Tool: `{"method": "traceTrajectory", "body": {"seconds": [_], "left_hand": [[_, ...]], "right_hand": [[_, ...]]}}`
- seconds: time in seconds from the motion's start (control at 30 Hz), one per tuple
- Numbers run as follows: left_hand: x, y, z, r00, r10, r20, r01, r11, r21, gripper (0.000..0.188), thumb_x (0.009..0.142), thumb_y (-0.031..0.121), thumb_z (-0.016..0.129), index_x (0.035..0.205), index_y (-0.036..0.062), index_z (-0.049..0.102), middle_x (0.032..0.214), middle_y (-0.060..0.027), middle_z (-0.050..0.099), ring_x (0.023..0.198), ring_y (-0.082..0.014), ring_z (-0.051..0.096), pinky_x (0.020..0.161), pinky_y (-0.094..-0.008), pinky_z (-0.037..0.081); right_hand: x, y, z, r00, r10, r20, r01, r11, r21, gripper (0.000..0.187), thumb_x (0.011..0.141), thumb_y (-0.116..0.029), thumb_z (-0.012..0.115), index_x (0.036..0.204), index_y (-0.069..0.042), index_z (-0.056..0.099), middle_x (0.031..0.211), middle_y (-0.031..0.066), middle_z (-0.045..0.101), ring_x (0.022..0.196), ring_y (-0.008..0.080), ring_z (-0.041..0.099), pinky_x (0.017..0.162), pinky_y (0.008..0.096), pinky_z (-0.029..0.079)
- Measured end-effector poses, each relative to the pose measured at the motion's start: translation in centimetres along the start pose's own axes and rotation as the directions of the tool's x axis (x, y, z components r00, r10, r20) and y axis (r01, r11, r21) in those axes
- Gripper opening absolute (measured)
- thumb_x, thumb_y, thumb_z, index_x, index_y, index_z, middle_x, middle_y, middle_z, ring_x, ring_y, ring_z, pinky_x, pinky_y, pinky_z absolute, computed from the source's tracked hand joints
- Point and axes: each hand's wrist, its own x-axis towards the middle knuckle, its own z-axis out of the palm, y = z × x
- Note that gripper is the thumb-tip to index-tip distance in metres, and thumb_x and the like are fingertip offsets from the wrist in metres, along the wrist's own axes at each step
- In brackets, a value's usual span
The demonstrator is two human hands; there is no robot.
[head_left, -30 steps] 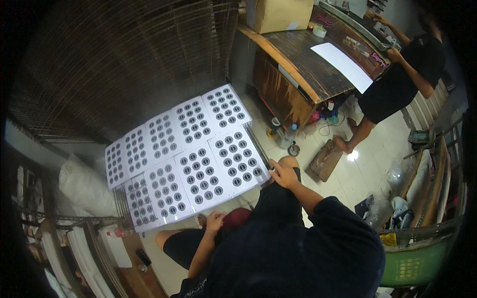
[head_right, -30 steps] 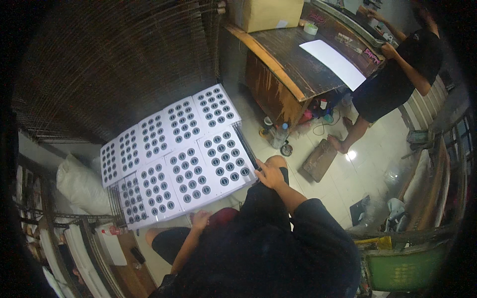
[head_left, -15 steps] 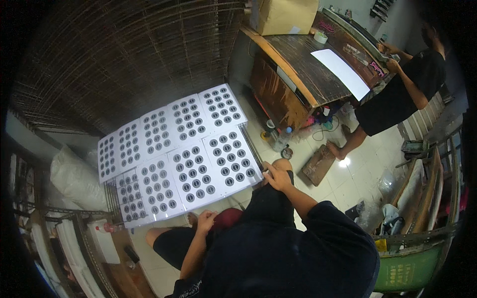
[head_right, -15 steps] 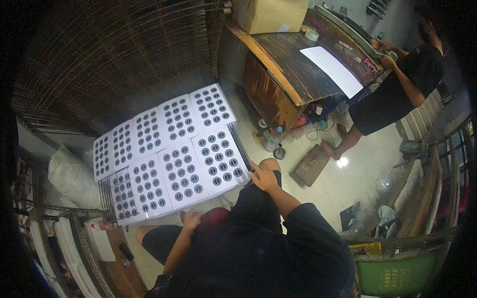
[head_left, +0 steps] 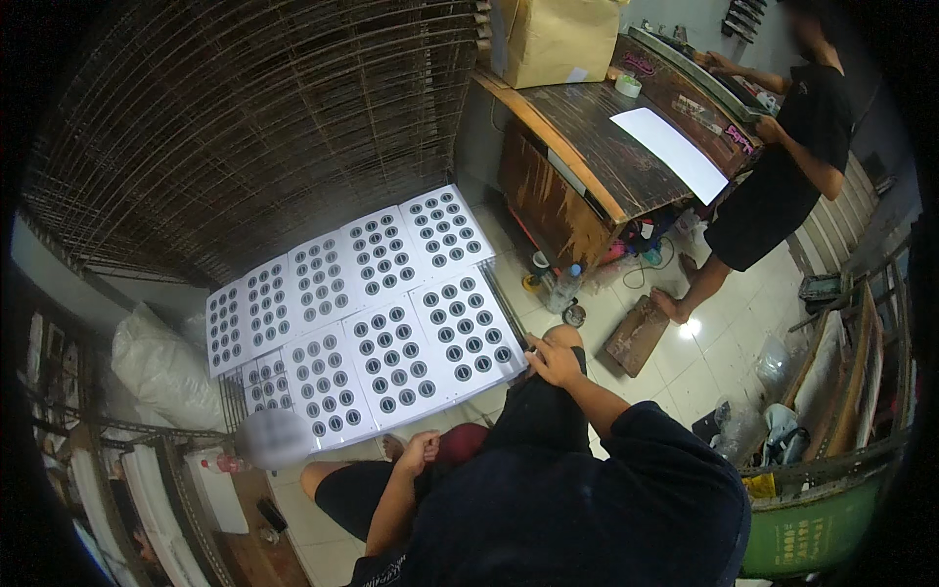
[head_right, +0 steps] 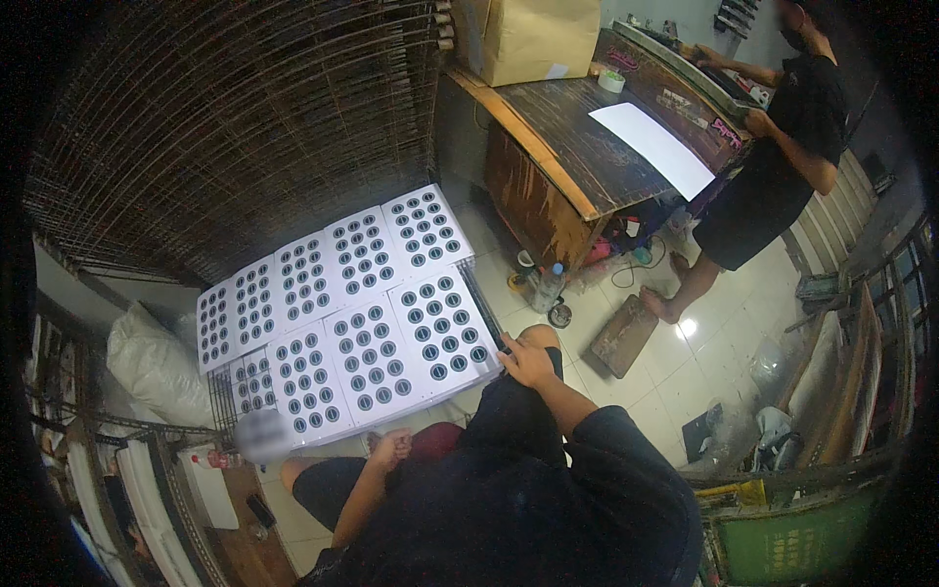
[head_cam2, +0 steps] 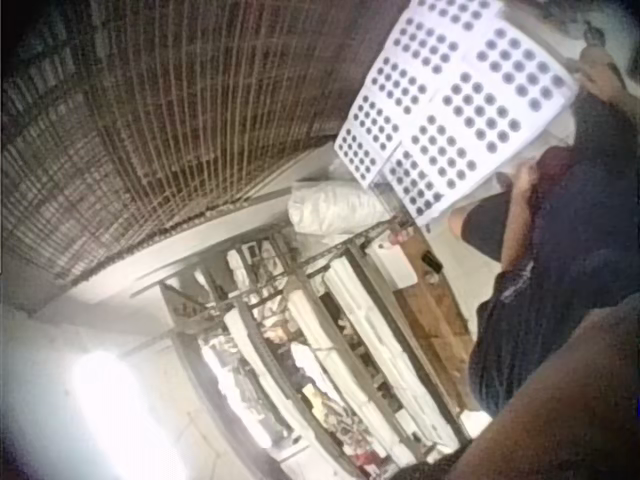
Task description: The person receives sheets of circular stickers from a coworker and stacks them on a wire rack. The person repeatedly takes a sheet, places it on the stack, and returns for the next sheet.
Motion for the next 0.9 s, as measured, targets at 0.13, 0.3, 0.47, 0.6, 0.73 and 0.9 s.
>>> {"method": "traceTrajectory", "body": {"seconds": [0.13, 0.3, 0.47, 0.6, 0.73, 0.9], "left_hand": [[-0.7, 0.5, 0.3, 0.952, -0.168, 0.255, 0.202, 0.973, -0.112, 0.029, 0.078, 0.021, 0.045, 0.054, 0.0170, 0.029, 0.052, 0.0064, 0.026, 0.042, -0.0050, 0.020, 0.038, -0.0201, 0.014], [-1.3, 1.5, 0.5, 0.895, -0.322, 0.308, 0.365, 0.927, -0.090, 0.024, 0.076, 0.014, 0.046, 0.056, 0.0149, 0.033, 0.053, 0.0063, 0.029, 0.043, -0.0043, 0.026, 0.036, -0.0177, 0.018], [-1.2, 1.2, 0.1, 0.841, -0.337, 0.424, 0.421, 0.899, -0.121, 0.026, 0.073, 0.015, 0.046, 0.052, 0.0157, 0.031, 0.051, 0.0063, 0.029, 0.041, -0.0038, 0.026, 0.035, -0.0168, 0.019], [-1.7, 1.7, 0.5, 0.859, -0.339, 0.383, 0.378, 0.925, -0.030, 0.026, 0.072, 0.016, 0.046, 0.052, 0.0158, 0.030, 0.051, 0.0059, 0.029, 0.040, -0.0037, 0.025, 0.036, -0.0161, 0.020], [-2.0, 1.6, 0.8, 0.905, -0.283, 0.318, 0.297, 0.955, 0.006, 0.026, 0.073, 0.017, 0.047, 0.053, 0.0164, 0.030, 0.052, 0.0056, 0.030, 0.042, -0.0049, 0.027, 0.037, -0.0174, 0.022], [0.3, -0.3, -0.8, 0.987, -0.090, 0.136, 0.116, 0.975, -0.192, 0.027, 0.076, 0.020, 0.047, 0.054, 0.0157, 0.033, 0.052, 0.0050, 0.031, 0.044, -0.0071, 0.031, 0.039, -0.0205, 0.024]], "right_hand": [[0.3, -0.9, -1.0, 0.999, 0.003, 0.045, -0.004, 1.000, 0.025, 0.050, 0.084, -0.040, 0.042, 0.120, -0.006, 0.044, 0.105, 0.0250, 0.053, 0.099, 0.0381, 0.050, 0.085, 0.0424, 0.039], [0.3, -0.7, -0.8, 1.000, 0.000, 0.023, 0.000, 1.000, 0.027, 0.050, 0.084, -0.041, 0.042, 0.119, -0.006, 0.045, 0.106, 0.0254, 0.053, 0.099, 0.0382, 0.050, 0.086, 0.0426, 0.039], [0.2, -0.6, -0.6, 1.000, 0.008, 0.020, -0.009, 1.000, 0.020, 0.050, 0.084, -0.042, 0.042, 0.120, -0.007, 0.045, 0.108, 0.0260, 0.052, 0.100, 0.0383, 0.050, 0.086, 0.0423, 0.039], [0.1, -0.6, -0.5, 1.000, -0.001, -0.016, 0.001, 1.000, 0.017, 0.048, 0.084, -0.040, 0.043, 0.118, -0.008, 0.047, 0.101, 0.0266, 0.054, 0.098, 0.0391, 0.051, 0.085, 0.0413, 0.040], [0.1, -1.0, -0.9, 0.999, -0.009, -0.043, 0.011, 0.999, 0.039, 0.047, 0.084, -0.039, 0.044, 0.117, -0.008, 0.048, 0.096, 0.0259, 0.056, 0.094, 0.0391, 0.052, 0.082, 0.0408, 0.041], [0.2, 0.0, -0.1, 0.999, -0.029, -0.020, 0.030, 0.999, 0.020, 0.047, 0.083, -0.039, 0.044, 0.116, -0.005, 0.048, 0.096, 0.0259, 0.055, 0.091, 0.0389, 0.053, 0.081, 0.0404, 0.041]]}}
